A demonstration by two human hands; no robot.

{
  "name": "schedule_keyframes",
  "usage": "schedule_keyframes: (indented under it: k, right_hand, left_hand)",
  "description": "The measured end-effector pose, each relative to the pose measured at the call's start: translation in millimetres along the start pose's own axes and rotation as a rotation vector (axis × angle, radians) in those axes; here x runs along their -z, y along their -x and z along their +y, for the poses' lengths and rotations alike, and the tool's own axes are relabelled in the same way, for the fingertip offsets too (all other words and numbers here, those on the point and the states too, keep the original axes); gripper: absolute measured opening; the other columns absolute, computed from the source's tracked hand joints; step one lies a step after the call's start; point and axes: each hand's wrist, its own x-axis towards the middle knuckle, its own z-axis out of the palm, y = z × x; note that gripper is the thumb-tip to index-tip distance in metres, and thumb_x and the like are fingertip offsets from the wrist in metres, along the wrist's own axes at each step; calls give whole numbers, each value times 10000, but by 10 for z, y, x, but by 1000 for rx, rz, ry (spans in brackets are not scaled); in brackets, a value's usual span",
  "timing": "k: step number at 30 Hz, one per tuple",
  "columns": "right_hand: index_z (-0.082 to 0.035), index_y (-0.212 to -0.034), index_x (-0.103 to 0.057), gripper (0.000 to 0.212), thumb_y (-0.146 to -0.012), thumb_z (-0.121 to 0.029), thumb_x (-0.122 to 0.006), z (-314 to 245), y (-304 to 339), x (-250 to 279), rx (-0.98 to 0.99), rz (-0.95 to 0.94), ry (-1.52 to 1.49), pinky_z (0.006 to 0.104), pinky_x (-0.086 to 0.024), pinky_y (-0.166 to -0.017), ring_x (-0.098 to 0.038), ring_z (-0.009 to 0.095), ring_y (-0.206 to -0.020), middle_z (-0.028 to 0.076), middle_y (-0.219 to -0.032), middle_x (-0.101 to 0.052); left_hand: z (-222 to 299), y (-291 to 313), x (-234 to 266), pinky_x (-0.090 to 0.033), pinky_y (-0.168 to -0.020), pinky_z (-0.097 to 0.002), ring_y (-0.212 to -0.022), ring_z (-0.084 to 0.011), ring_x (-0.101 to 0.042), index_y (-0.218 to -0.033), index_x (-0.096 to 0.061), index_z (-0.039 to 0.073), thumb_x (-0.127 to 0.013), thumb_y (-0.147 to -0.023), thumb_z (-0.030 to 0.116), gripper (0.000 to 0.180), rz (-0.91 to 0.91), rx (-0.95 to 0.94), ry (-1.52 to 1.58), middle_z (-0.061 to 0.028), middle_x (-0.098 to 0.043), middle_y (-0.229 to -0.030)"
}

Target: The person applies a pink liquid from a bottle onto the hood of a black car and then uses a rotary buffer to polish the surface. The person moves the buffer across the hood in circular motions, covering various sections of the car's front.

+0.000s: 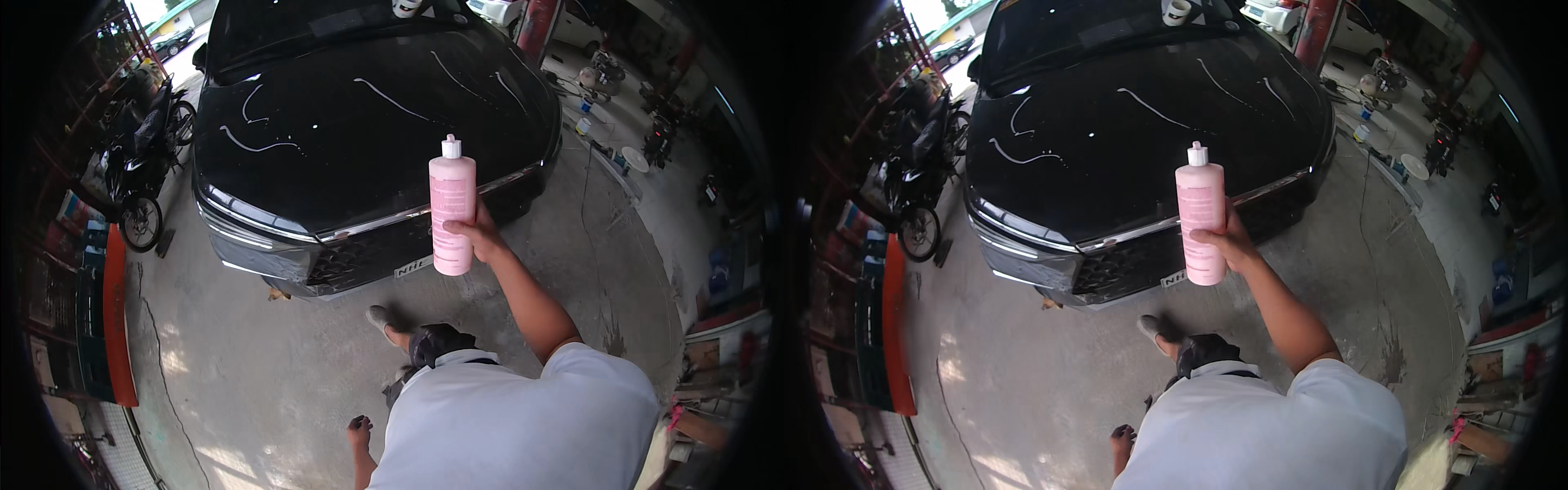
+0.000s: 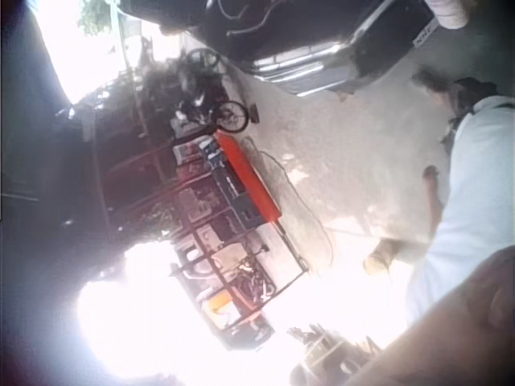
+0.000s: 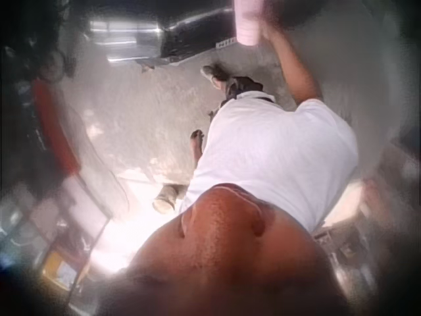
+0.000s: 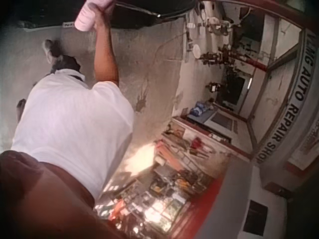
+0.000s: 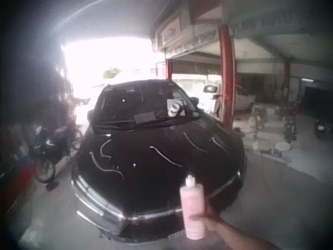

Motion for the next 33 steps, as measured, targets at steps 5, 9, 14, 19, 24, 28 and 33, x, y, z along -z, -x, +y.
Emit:
schedule_keyframes:
  k: [5,9,14,19,24,28,33]
  right_hand:
    - [-87,-1563,-354,1087,-660,-162,-954,12,1411,1148,-51,46,344,424,-448,-1144,-574,268,-1313,112,-1408,-578]
    - [-73,-1538,-420,1086,-602,-175,-961,-92,2073,1623,-105,11,512,416,-489,-1102,-623,291,-1275,160,-1385,-624]
    - [-66,-1512,-467,1020,-617,-148,-951,-91,2448,2356,22,19,635,414,-487,-1116,-625,305,-1283,154,-1405,-630]
    - [-48,-1470,-484,946,-643,-104,-939,-333,3009,3714,-70,230,456,415,-513,-1055,-628,266,-1247,142,-1371,-627]
    - [-79,-1507,-377,1023,-628,-41,-900,-789,3327,4984,-303,286,411,425,-506,-1063,-609,273,-1243,118,-1379,-574]
    - [-77,-1523,-374,1041,-625,-55,-900,-938,3512,6087,-285,360,459,444,-454,-1123,-559,290,-1312,113,-1411,-550]
    - [-73,-1488,-423,1001,-607,-21,-895,-786,3338,6830,-248,542,462,410,-464,-1107,-573,272,-1296,93,-1394,-559]
  left_hand:
    - [1168,-137,-550,-564,-715,-312,-901,-193,-761,-1261,-700,-26,-737,-973,189,361,-225,-308,-156,-115,-783,-1046]
    - [2569,506,-1578,-578,-848,-330,-1011,-200,-737,-1293,-683,-28,-755,-975,196,396,-473,-611,-318,-133,-770,-1117]
    - [3697,1643,-3107,-570,-945,-341,-1071,-207,-712,-1323,-661,-25,-774,-969,197,433,-842,-856,-323,-129,-744,-1189]
    - [3899,2402,-5257,-557,-948,-404,-1051,-266,-710,-1299,-686,19,-891,-854,368,602,-1122,-1060,-530,-164,-738,-1189]
    - [3498,3053,-6742,-574,-894,-472,-1041,-388,-721,-1321,-647,17,-870,-816,346,643,-1200,-1169,-603,-233,-719,-1198]
    - [3443,3177,-7513,-575,-892,-465,-1021,-373,-730,-1330,-651,23,-838,-856,346,603,-1334,-1127,-683,-224,-723,-1193]
    - [3806,3007,-7793,-579,-919,-437,-1064,-366,-730,-1322,-674,30,-802,-900,312,525,-1151,-1016,-884,-204,-732,-1218]
